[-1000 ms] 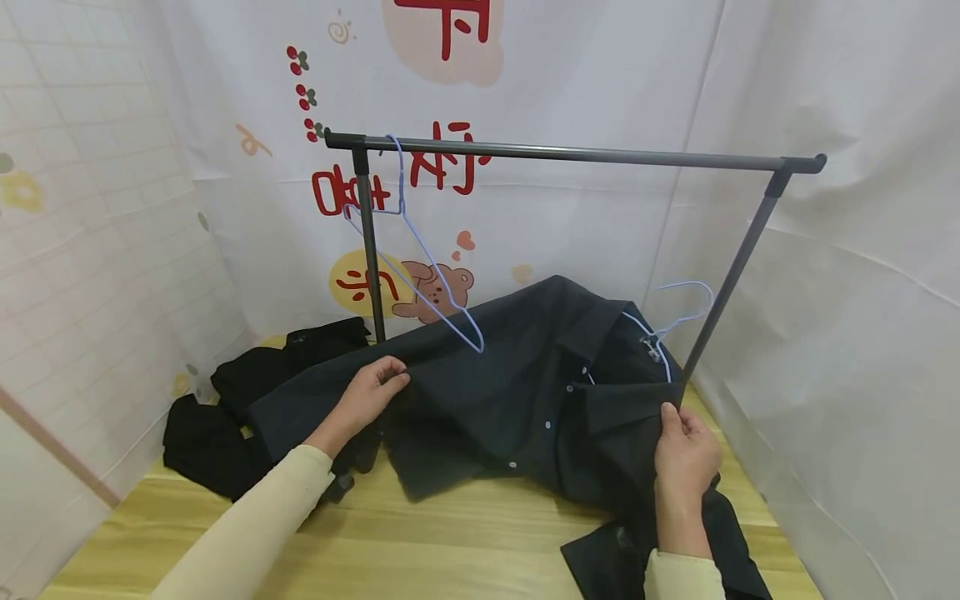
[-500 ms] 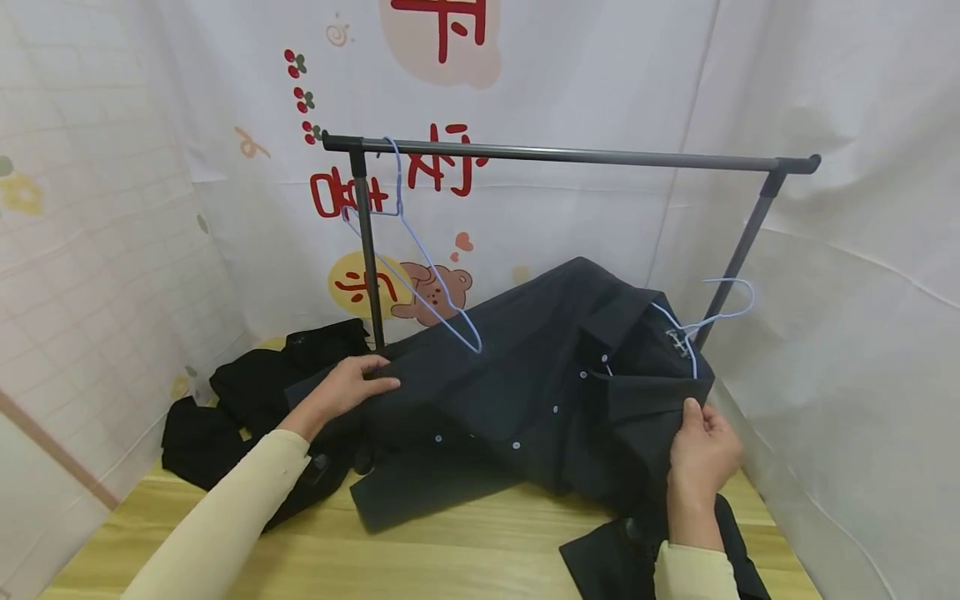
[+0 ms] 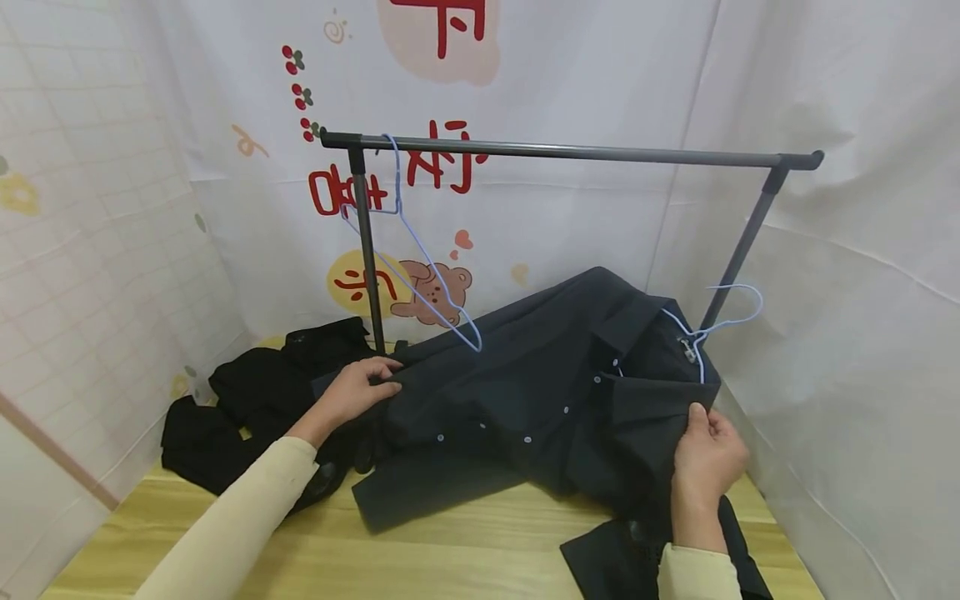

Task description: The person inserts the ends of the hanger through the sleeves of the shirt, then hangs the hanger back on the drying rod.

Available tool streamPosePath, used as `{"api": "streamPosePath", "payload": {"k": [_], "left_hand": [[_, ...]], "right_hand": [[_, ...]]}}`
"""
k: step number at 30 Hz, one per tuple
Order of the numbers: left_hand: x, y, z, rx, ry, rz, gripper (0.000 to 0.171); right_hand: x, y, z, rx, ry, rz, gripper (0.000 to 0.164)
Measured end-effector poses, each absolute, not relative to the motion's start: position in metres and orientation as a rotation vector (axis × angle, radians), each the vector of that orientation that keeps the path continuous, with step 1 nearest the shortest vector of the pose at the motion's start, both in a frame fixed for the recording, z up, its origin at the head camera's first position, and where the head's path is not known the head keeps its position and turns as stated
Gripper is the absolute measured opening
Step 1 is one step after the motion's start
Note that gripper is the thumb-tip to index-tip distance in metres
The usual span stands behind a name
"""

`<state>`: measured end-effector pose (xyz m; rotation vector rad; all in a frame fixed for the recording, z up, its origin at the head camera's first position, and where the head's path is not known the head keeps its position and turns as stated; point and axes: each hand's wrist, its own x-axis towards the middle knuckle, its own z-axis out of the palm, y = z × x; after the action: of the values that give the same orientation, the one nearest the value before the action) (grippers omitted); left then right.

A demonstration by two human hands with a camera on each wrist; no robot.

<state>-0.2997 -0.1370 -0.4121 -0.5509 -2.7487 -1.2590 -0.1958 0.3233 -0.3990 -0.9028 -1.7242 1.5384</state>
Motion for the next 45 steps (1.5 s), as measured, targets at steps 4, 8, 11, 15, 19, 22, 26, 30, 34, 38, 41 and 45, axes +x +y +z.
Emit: {"api": "streamPosePath", "payload": {"k": [4,8,11,15,19,22,26,30,34,38,41,45], "left_hand": [[-0.295,-0.118,-0.388,-0.572,-2.591,-1.667,0.019],[-0.289,-0.115,-0.369,-0.631,-2.525,-1.806,0.015],[-0.29,-0.123,-0.362,-0.652,-2.578,-1.758,0.016],[-0.3,-0.143,-0.369,-0.655,-2.82,-1.435,0.014],[-0.307,-0.164,-0.383,-0.456,-2.895,-0.881,0.01],[-0.31,-0.172,-0.394,-0.199,-2.756,-0.708,0.014],[-0.306,-0.17,-0.405,-0.1,-2.652,-0.704,0.016],[-0.289,-0.157,-0.415,-0.25,-2.732,-0.727,0.011],[-0.262,-0.14,-0.431,-0.612,-2.859,-0.699,0.004],[-0.235,-0.121,-0.451,-0.969,-3.002,-0.537,0.016],[-0.221,-0.111,-0.465,-1.119,-3.042,-0.269,0.03],[-0.216,-0.108,-0.481,-1.241,-2.853,0.015,0.016]], "right_hand": [[-0.196,0.323,-0.401,-0.906,-1.709,1.547,0.023],[-0.196,0.33,-0.4,-0.882,-1.603,1.594,0.016],[-0.194,0.338,-0.395,-0.88,-1.54,1.624,0.017],[-0.191,0.349,-0.388,-0.892,-1.493,1.653,0.019],[-0.191,0.349,-0.388,-0.897,-1.496,1.628,0.017],[-0.191,0.344,-0.391,-0.906,-1.533,1.606,0.015],[-0.191,0.338,-0.395,-0.912,-1.569,1.577,0.014],[-0.192,0.334,-0.399,-0.902,-1.621,1.538,0.014],[-0.191,0.332,-0.403,-0.902,-1.641,1.544,0.014],[-0.191,0.331,-0.404,-0.912,-1.629,1.567,0.021],[-0.19,0.331,-0.405,-0.91,-1.637,1.559,0.025],[-0.19,0.332,-0.404,-0.905,-1.631,1.563,0.021]]}}
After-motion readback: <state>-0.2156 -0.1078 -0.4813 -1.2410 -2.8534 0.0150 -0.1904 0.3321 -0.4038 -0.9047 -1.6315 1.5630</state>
